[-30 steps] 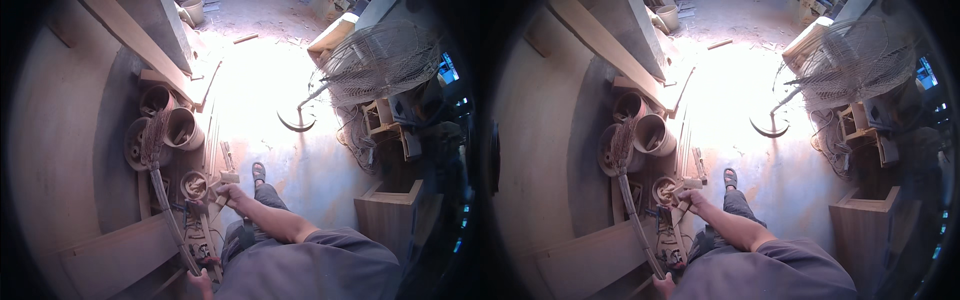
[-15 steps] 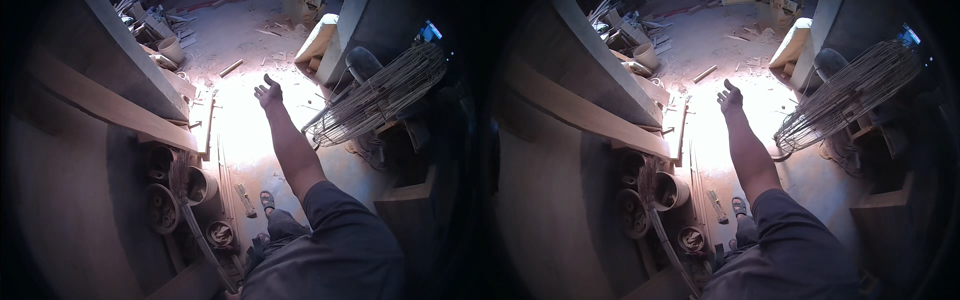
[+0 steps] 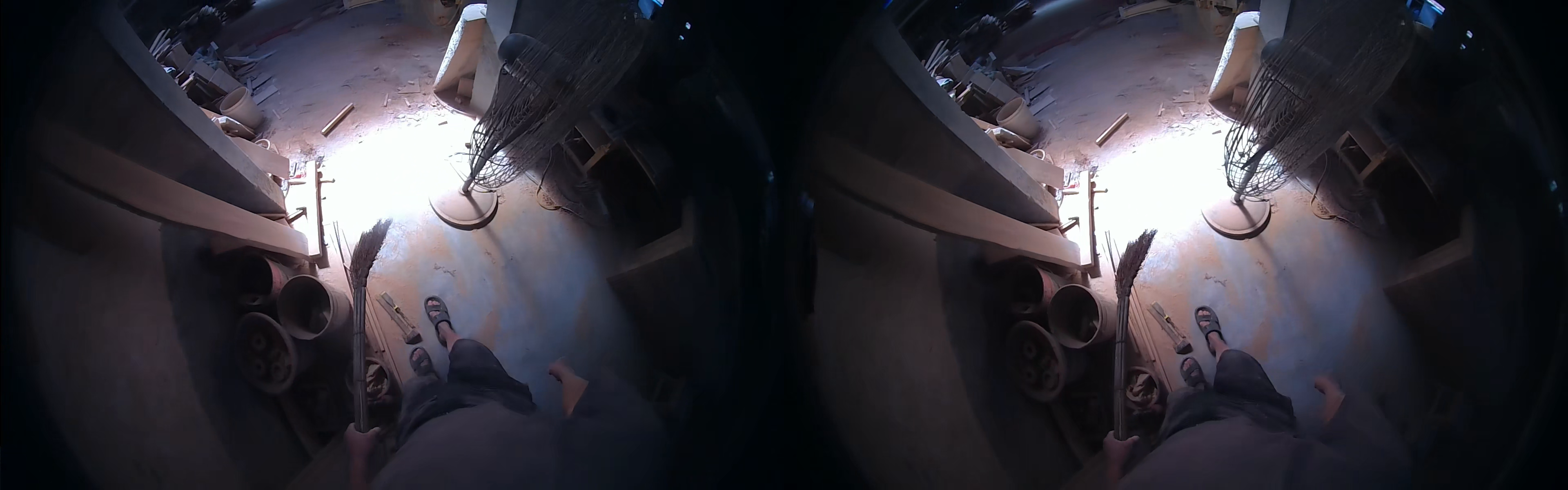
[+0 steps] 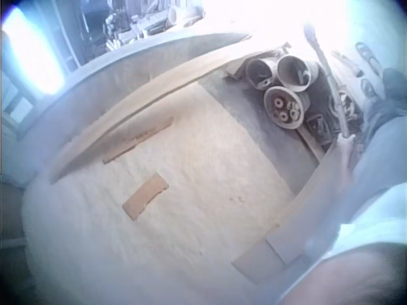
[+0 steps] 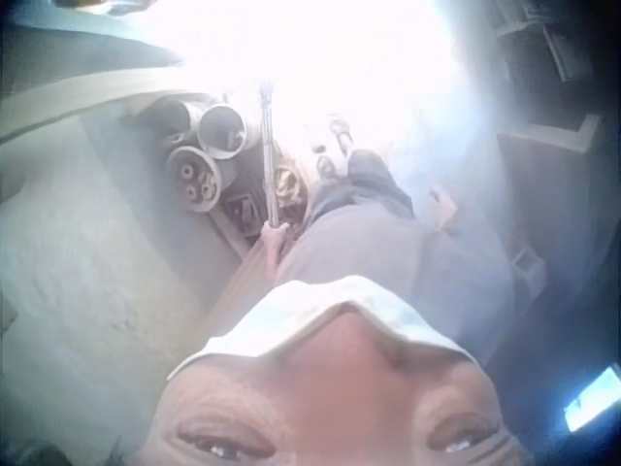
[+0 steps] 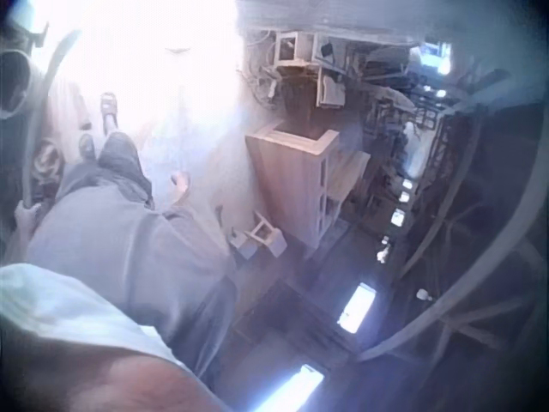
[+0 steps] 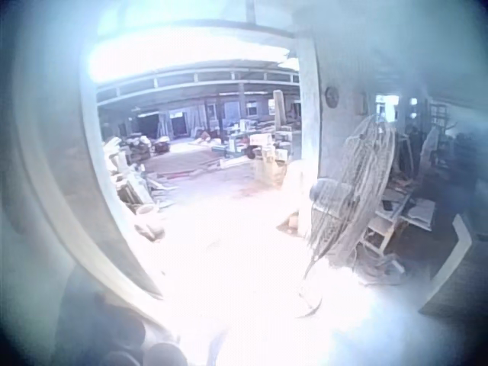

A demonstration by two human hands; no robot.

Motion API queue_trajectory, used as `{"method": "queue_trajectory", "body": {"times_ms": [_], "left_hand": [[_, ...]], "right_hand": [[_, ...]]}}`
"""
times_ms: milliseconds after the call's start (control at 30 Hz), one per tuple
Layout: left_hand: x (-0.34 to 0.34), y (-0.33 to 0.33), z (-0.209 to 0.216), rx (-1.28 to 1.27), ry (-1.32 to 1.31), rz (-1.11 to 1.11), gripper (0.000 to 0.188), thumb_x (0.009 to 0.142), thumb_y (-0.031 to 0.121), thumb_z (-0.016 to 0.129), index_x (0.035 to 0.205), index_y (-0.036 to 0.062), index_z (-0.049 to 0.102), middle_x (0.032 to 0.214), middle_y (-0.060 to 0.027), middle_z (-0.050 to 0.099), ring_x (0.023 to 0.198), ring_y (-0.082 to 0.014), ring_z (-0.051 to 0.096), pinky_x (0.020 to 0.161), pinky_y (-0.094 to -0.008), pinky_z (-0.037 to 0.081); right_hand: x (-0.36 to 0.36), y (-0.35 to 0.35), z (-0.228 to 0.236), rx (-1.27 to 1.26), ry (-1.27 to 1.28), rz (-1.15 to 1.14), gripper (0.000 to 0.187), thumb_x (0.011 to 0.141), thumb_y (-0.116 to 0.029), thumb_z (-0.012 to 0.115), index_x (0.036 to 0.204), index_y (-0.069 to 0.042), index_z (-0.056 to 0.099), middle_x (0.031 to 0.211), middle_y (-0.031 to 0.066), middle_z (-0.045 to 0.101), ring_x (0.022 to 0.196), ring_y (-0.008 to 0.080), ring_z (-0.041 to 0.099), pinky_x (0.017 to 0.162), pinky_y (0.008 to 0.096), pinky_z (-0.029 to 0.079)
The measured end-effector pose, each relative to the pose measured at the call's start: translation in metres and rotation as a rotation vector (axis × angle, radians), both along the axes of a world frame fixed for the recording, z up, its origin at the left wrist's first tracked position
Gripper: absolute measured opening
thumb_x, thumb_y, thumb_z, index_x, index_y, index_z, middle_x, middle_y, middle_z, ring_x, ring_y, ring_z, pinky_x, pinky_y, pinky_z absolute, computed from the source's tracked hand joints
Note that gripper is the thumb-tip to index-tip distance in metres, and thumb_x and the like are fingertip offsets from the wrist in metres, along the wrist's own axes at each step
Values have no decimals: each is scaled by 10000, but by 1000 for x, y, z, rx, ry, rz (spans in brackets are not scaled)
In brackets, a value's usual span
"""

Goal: The person sweeps sawdust and debris across a workshop floor using a long-handled broom. They move a bucket and a wooden stool out of the way to clear the area, then continue sweeping the remaining dust into a pile.

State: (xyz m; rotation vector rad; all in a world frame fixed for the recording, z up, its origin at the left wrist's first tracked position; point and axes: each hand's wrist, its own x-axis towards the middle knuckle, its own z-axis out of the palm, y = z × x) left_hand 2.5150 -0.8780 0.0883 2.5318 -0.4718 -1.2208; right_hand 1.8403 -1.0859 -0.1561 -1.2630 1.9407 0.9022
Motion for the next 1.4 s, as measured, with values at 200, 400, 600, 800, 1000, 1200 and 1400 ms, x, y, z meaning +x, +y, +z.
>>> {"method": "queue_trajectory", "body": {"times_ms": [200,400,600,800,1000,1200,1400], "left_hand": [[4,-34,9,156,-38,-401,501,629,310,871,956,-26,696,917,-175,742,858,-263,737,740,-402,561],[-126,-89,20,112,156,-883,455,671,303,829,939,-38,693,743,-100,707,677,-188,694,652,-355,543],[-295,-78,9,125,389,-1156,360,794,269,780,945,-44,686,711,-64,677,657,-154,657,607,-319,506],[-530,-27,-16,9,660,-1556,265,933,242,687,950,-22,685,697,-54,661,647,-150,650,562,-327,493],[-687,26,7,490,951,-1636,330,1024,265,570,1147,-36,621,900,-111,685,675,-201,672,585,-312,534],[-750,-20,-20,347,649,-1399,346,986,354,606,1134,44,566,842,-191,689,640,-303,686,561,-405,565],[-732,-162,-99,414,-93,-1433,228,914,207,664,1024,21,592,799,-189,676,560,-313,671,430,-412,529]], "right_hand": [[42,108,44,-453,-505,-1173,280,846,-232,660,1051,-48,712,911,149,710,692,214,667,608,349,527],[134,184,113,-620,-627,-482,549,742,-248,723,1217,18,652,1054,199,729,967,295,709,876,357,549],[108,245,189,-534,-1146,-946,527,854,-307,683,1268,14,621,1137,145,705,1003,239,680,881,362,525],[0,306,196,-703,-1745,-1827,194,939,-195,643,1017,-18,635,938,90,673,894,201,666,785,332,519],[-114,393,283,-1300,-1425,-2083,184,817,-184,694,860,-15,637,772,92,655,739,210,657,722,341,504],[-186,542,230,-1409,-1366,-2614,113,851,-136,639,819,-51,572,734,78,590,639,226,593,612,392,507],[-222,682,172,-1440,-997,-3135,169,803,-141,653,727,-102,507,600,49,463,460,230,479,421,373,414]]}}
